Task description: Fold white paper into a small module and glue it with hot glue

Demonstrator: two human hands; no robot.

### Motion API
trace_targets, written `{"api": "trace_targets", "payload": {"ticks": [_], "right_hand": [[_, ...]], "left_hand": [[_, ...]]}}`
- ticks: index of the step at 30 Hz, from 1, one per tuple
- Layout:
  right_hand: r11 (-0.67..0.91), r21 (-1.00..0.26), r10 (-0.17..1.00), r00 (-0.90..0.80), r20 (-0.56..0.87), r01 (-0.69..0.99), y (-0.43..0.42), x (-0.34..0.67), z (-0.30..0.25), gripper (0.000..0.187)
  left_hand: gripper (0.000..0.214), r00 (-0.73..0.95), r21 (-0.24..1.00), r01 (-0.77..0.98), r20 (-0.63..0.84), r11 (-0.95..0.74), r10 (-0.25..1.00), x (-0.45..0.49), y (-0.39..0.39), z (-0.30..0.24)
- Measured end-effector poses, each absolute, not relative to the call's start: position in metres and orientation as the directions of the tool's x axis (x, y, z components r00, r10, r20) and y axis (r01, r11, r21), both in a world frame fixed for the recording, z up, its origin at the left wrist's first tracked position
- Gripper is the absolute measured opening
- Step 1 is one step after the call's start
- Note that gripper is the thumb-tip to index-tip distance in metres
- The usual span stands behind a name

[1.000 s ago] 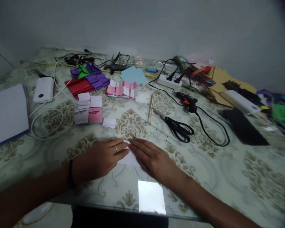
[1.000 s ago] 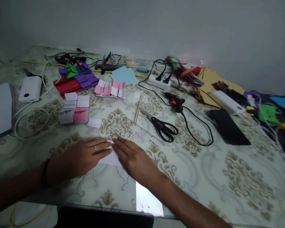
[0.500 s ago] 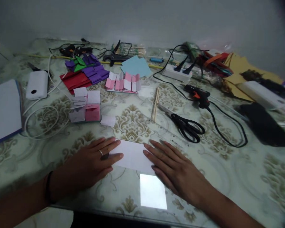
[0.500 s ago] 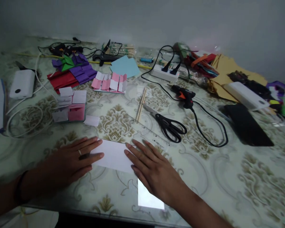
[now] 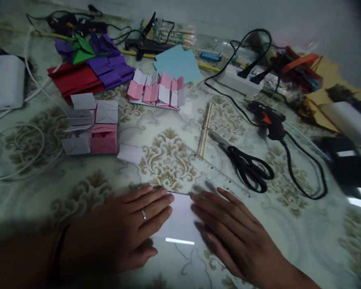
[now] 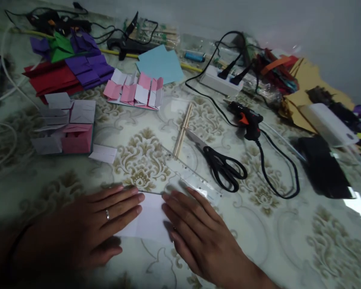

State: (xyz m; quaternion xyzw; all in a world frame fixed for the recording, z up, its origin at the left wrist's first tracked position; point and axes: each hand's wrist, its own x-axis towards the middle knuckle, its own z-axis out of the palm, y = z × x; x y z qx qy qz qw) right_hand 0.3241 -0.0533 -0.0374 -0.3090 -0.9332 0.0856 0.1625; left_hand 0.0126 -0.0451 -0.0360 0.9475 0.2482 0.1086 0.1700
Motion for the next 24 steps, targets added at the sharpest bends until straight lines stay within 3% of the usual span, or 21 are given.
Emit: {"api": "trace_targets", "payload": {"ticks": [6, 24], "right_hand": [[0.830, -0.316, 0.538, -0.809, 0.238, 0.459, -0.038, 0.303, -0.038, 0.033], [0.861, -0.142, 0.503, -0.859, 0.098, 0.488, -0.035, 0.316, -0.031, 0.044]], "left_hand": [[0.059, 0.864, 0.426, 0.434, 0.053, -0.794, 0.500, 0.009, -0.040, -0.036], [0.068, 0.863, 0.452, 0.451, 0.001, -0.770, 0.506, 0.000, -0.040, -0.034]]}}
